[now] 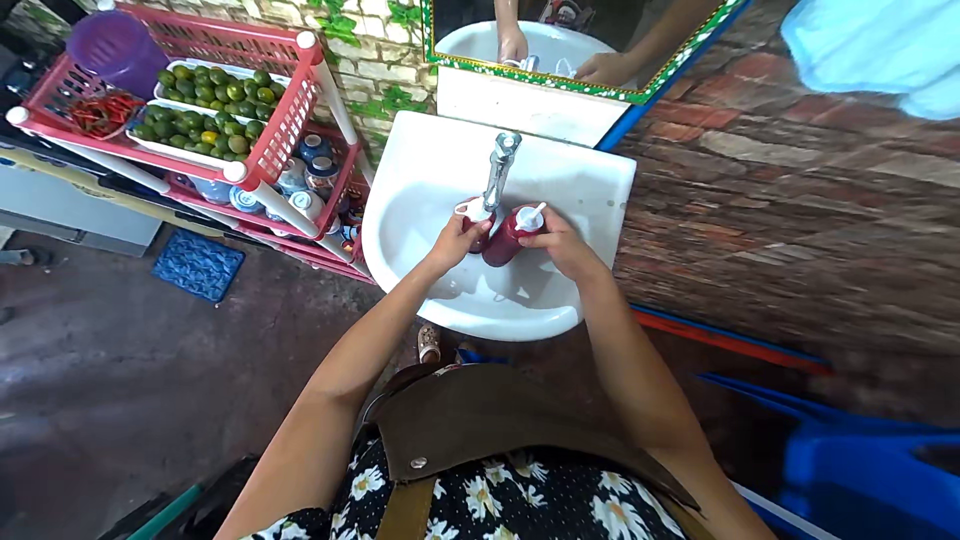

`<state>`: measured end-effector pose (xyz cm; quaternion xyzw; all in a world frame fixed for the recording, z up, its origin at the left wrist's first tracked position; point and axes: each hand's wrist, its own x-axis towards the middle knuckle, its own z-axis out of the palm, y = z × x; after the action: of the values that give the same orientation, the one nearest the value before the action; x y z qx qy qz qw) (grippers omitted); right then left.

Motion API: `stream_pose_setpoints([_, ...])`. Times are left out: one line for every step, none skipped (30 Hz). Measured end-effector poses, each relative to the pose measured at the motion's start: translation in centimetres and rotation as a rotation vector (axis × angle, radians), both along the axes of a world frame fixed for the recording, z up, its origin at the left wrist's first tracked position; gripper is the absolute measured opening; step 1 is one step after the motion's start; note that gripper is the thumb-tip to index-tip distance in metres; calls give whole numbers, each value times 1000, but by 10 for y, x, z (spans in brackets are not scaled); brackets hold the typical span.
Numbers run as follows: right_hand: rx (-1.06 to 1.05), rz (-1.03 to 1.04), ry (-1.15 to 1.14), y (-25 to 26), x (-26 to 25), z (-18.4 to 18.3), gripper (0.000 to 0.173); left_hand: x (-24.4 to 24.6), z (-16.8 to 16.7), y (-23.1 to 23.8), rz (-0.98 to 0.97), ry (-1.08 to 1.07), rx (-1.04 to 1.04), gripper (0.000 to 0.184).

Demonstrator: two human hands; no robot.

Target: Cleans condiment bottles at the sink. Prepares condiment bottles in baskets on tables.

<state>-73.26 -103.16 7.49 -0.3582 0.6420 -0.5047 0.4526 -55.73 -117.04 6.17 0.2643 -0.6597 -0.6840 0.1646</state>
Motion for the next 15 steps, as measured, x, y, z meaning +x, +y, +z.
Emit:
stream_pose_setpoints([0,-6,-7,0,-1,-1,57,-1,-6,-3,11,28,20,60])
stream_pose_setpoints([-4,-3,-10,0,-1,-2,55,-2,-11,-6,20,47,31,66])
stream_pose_setpoints([-6,1,-13,-1,-1,-3,54,-2,-13,-8,12,53,39,71])
stream_pose_setpoints([-4,7,-14,-1,-2,-3,54,-1,-11,-8,-16,43,39,72])
stream_pose_setpoints([-4,12,-15,-1,-3,-3,55,-1,-6,-6,-48,27,34,73])
stream_pose_setpoints([-5,20,-16,-2,-3,-2,55,0,-1,-4,-81,15,17,70])
stream_pose_setpoints([-6,27,-16,-2,-3,-1,55,1,4,-3,-108,4,-4,68])
stream_pose_setpoints([-2,37,-14,-2,-3,0,55,-1,1,-4,-134,5,-41,65])
stream_pose_setpoints([-1,48,-11,-2,-3,1,56,-2,-2,-6,-139,9,-75,62])
stream_pose_setpoints([-3,62,-6,-1,-2,1,57,-3,-5,-7,-127,12,-112,59])
stream_pose_setpoints([-5,79,7,-1,-1,2,57,-3,-7,-8,-106,17,-156,57])
stream_pose_setpoints([-11,97,21,-1,0,2,58,-3,-8,-9,-79,20,-198,56])
stream_pose_setpoints([-21,117,33,-2,0,3,59,-1,-7,-9,-50,9,-238,57])
stream_pose_setpoints([-30,135,46,-2,0,2,60,1,-3,-9,-23,-19,-277,58])
stream_pose_setpoints([-35,150,57,-3,1,1,61,4,1,-10,5,-54,-299,59])
